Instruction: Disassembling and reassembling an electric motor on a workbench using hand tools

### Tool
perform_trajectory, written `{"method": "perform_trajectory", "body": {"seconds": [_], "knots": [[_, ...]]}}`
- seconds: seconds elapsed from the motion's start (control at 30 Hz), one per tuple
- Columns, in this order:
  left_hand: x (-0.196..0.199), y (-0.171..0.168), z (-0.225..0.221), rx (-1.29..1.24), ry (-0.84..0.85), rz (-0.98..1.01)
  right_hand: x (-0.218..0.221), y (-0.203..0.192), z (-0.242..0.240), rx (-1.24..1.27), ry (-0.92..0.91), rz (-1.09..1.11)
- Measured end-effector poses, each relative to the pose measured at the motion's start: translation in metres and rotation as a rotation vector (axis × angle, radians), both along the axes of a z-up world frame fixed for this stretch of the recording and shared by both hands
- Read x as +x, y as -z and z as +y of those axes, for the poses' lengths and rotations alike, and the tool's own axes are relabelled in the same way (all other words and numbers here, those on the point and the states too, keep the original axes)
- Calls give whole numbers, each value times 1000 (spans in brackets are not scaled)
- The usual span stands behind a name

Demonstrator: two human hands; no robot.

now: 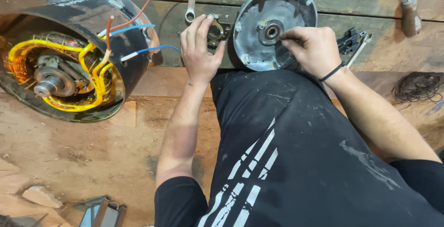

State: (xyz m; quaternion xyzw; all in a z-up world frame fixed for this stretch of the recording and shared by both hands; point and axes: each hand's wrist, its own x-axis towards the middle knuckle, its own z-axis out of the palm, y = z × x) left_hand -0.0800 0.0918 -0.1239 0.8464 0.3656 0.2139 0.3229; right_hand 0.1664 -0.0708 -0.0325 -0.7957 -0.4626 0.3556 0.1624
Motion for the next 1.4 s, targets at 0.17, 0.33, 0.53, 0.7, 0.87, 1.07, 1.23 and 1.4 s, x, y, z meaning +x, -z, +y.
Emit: {"method": "perform_trajectory", "body": {"seconds": [0.17,0.33,0.53,0.7,0.87,1.07,1.23,1.4], "knots": [[1,0,1,6,1,-8,0,9,-11,131,-114,-157],[2,-1,0,13,9,-5,-2,14,-19,200,-167,-225],[2,-1,-1,12,0,-3,-7,20,-26,296,-306,-529],[2,-2,0,11,6,-3,-9,25,-26,305,-370,-751],[2,-1,0,3,14,-5,-10,31,-28,290,-395,-844],[1,-1,0,-8,13,-1,-11,40,-30,182,-405,-871],[2,-2,1,-2,12,4,-12,27,-23,170,-395,-881],[2,-3,1,5,7,9,-9,18,-20,238,-377,-749]]}}
